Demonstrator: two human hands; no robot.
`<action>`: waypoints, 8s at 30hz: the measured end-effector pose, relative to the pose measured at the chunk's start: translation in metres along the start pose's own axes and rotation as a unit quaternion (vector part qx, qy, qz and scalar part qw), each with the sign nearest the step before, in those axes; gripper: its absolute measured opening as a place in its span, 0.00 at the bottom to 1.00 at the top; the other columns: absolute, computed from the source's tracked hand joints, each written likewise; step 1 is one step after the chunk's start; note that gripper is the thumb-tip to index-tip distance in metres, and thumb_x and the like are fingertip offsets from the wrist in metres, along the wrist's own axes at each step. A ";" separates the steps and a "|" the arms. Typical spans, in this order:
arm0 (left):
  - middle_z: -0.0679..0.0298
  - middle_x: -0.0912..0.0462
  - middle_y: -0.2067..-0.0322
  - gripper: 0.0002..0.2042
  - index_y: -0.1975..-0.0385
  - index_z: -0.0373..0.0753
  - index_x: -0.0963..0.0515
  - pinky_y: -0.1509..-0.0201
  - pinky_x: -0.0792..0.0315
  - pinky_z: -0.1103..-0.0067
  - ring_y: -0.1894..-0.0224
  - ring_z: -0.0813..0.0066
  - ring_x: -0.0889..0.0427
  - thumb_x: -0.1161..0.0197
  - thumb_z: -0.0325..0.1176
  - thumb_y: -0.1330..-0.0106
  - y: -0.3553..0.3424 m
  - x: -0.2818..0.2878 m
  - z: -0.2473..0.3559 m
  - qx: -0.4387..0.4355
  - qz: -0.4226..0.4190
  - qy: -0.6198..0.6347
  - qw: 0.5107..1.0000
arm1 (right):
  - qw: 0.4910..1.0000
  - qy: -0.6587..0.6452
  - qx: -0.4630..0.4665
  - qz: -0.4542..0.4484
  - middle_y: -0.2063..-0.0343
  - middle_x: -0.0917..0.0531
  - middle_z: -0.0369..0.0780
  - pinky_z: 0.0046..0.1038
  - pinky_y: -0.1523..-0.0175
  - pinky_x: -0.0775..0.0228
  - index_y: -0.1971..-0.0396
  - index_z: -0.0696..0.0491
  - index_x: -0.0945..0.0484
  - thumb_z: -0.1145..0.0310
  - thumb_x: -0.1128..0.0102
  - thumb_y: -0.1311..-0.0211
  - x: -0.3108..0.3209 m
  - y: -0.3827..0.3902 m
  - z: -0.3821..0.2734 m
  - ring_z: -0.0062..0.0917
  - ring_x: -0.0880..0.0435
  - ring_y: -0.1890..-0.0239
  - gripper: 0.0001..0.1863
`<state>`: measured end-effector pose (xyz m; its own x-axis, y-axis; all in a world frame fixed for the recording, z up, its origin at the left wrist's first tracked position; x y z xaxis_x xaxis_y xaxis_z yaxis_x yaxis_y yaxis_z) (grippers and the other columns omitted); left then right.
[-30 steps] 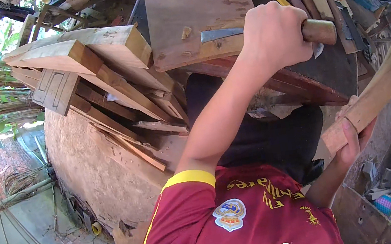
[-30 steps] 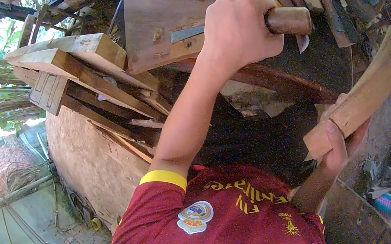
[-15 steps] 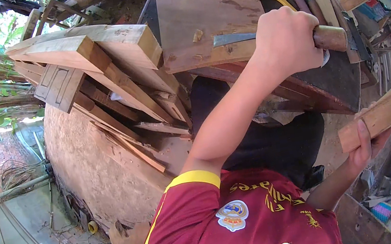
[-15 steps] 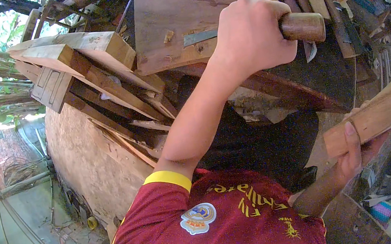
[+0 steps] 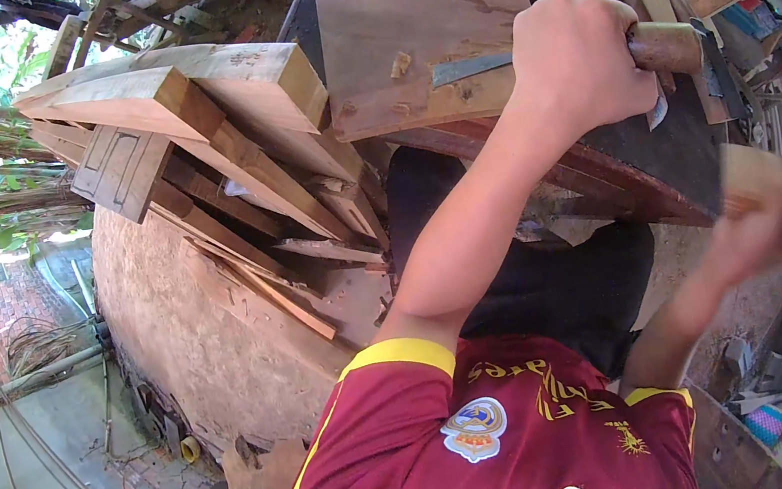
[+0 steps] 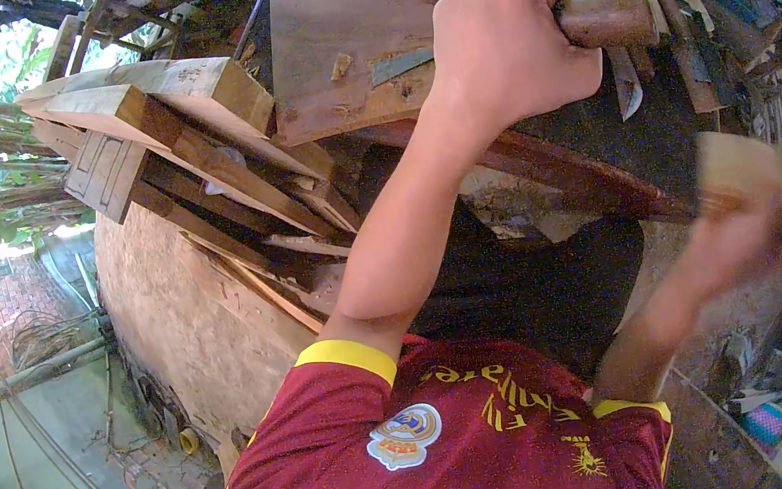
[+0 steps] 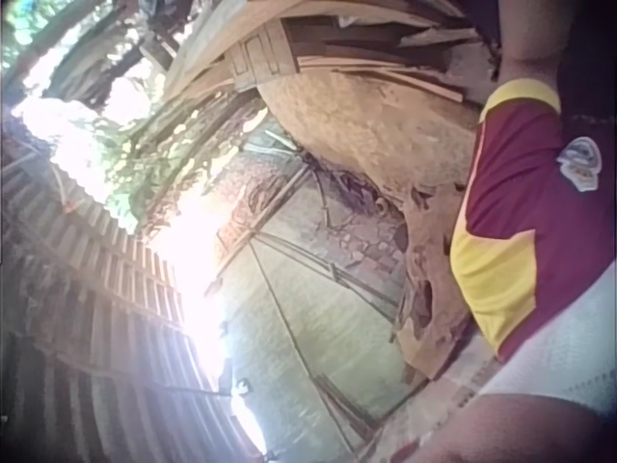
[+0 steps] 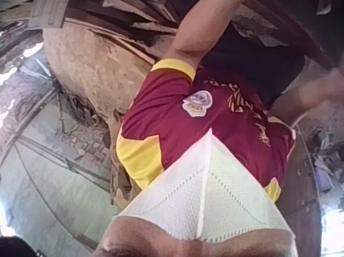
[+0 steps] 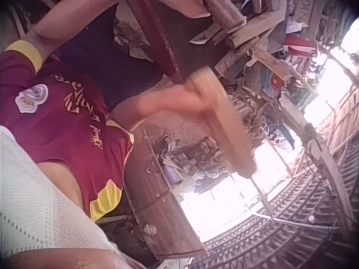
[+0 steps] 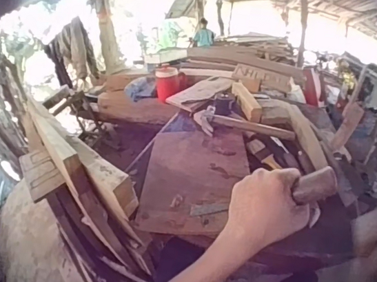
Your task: The person uses a chisel and a wooden mallet to carve a small piece of wood. They hold the chisel against the wood and strike it repeatedly with the mallet to shape the material.
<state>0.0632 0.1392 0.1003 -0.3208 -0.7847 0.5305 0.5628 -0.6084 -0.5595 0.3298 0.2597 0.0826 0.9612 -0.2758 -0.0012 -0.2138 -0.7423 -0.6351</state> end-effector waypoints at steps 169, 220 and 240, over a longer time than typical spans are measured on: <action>0.56 0.27 0.87 0.06 0.88 0.43 0.26 0.74 0.29 0.66 0.80 0.51 0.25 0.39 0.35 0.67 0.036 0.022 0.017 -0.045 0.009 0.025 0.999 | 0.974 -0.062 -0.092 -0.195 0.47 0.31 0.45 0.32 0.43 0.34 0.40 0.60 0.43 0.83 0.35 0.58 0.022 0.053 -0.004 0.32 0.29 0.47 0.41; 0.57 0.23 0.84 0.09 0.81 0.47 0.20 0.71 0.26 0.67 0.76 0.55 0.21 0.37 0.37 0.67 0.040 -0.012 0.002 -0.006 -0.074 -0.116 0.990 | 0.962 0.143 -0.003 -0.234 0.53 0.25 0.50 0.35 0.46 0.33 0.51 0.66 0.34 0.72 0.32 0.59 0.010 0.052 0.006 0.34 0.25 0.51 0.33; 0.58 0.27 0.87 0.07 0.87 0.43 0.26 0.76 0.30 0.68 0.80 0.55 0.24 0.38 0.36 0.67 0.048 0.003 0.009 -0.067 -0.074 -0.047 0.994 | 0.956 0.002 -0.101 -0.276 0.47 0.32 0.49 0.35 0.42 0.37 0.41 0.64 0.42 0.72 0.29 0.58 0.022 0.093 0.020 0.34 0.31 0.46 0.43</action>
<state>0.0967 0.1088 0.0805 -0.3169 -0.6743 0.6670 0.4055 -0.7320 -0.5474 0.3345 0.1970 0.0079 0.9369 0.1887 0.2943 0.2951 -0.8783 -0.3763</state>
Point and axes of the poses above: each hand's wrist, its own y-axis away from the middle knuckle, its own x-axis out of the back of the hand, z = x × y, the point moved 6 cm from there along -y, towards the middle knuckle
